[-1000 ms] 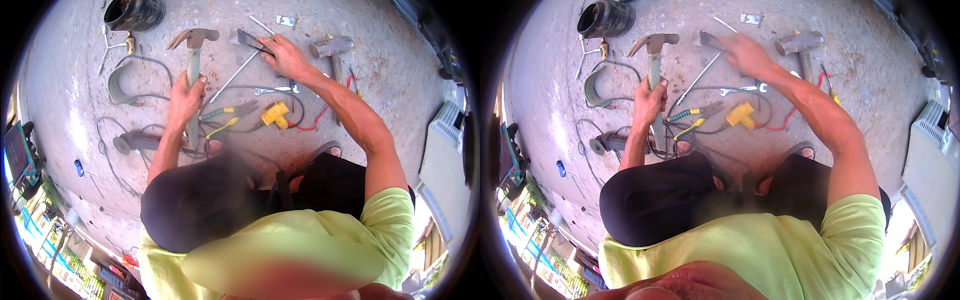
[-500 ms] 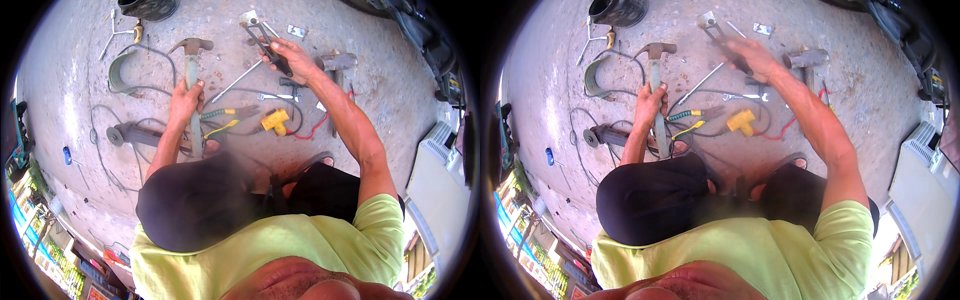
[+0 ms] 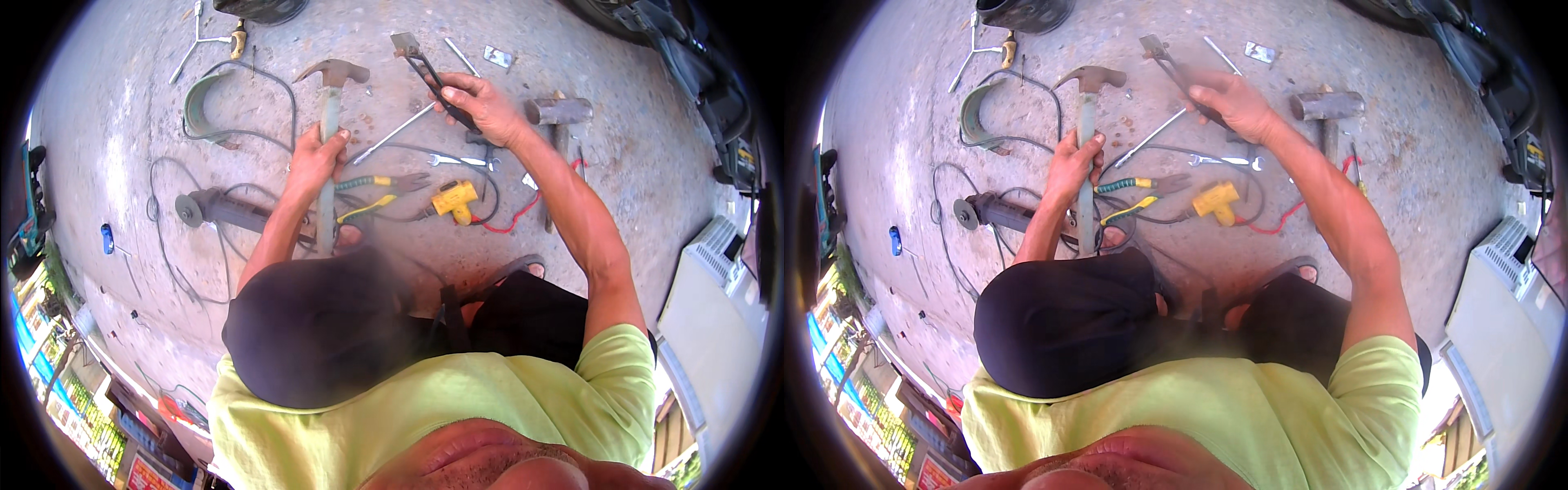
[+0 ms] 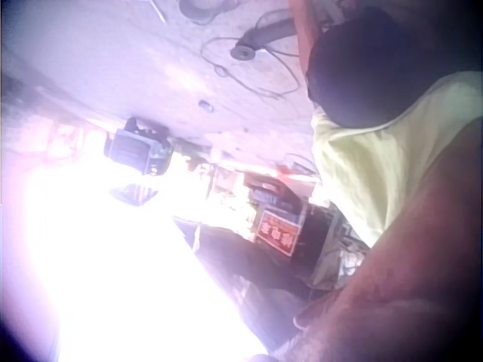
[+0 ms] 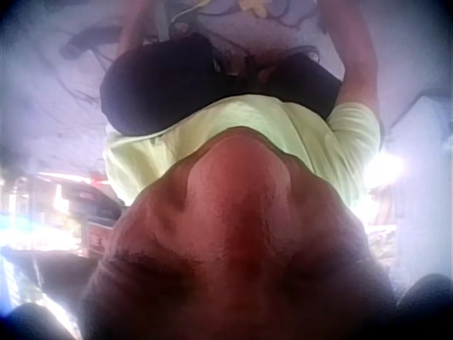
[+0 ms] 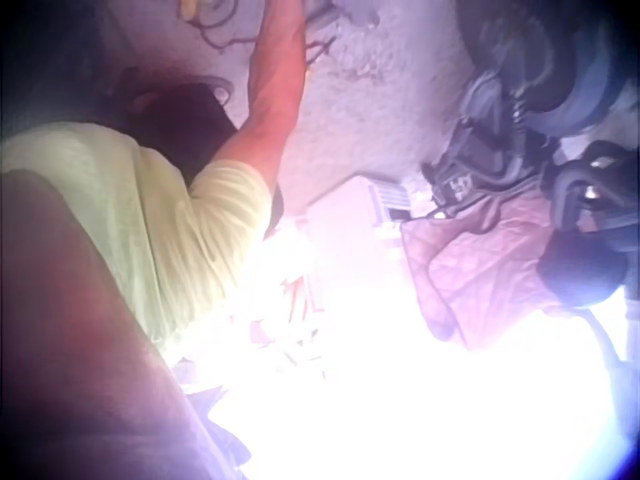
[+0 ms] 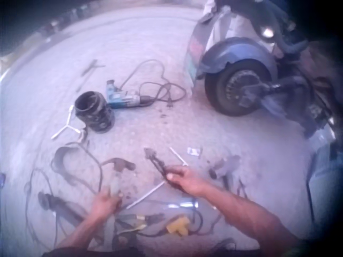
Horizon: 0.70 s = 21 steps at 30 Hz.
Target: The person hammers a small metal plate, uses pliers to hold and manipulate a metal component, and handles bolts and nuts while working on a concrete ground.
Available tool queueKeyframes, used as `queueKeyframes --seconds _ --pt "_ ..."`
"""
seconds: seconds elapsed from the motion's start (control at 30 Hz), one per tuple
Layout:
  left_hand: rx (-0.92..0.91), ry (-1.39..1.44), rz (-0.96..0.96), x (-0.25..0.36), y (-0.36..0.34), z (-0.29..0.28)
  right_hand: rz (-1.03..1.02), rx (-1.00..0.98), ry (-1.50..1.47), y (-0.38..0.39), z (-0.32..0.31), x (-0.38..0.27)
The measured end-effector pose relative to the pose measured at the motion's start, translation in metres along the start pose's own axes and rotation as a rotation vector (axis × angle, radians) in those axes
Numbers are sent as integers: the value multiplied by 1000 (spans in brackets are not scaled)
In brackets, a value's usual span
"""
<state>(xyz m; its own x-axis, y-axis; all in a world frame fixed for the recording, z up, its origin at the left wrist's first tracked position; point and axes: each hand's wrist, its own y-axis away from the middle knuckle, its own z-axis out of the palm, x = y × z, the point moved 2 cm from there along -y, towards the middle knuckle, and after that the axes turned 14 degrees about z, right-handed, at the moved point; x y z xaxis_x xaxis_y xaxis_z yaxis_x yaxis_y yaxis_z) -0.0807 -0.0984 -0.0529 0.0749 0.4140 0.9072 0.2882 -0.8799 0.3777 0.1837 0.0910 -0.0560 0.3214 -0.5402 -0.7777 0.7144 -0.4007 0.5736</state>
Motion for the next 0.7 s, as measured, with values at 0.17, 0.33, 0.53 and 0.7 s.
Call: queueKeyframes --seconds 0.17,0.33,0.53,0.7 --pt "-1 9 -97 -3 -13 -6 -34 128 242 -4 9 7" --pt "266 -971 491 8 -11 -24 -93 62 248 0 27 1" --pt "105 -401 648 80 -20 9 -168 -45 210 7 66 -8" --pt "112 -392 688 78 -25 8 -178 -39 168 8 75 -7"
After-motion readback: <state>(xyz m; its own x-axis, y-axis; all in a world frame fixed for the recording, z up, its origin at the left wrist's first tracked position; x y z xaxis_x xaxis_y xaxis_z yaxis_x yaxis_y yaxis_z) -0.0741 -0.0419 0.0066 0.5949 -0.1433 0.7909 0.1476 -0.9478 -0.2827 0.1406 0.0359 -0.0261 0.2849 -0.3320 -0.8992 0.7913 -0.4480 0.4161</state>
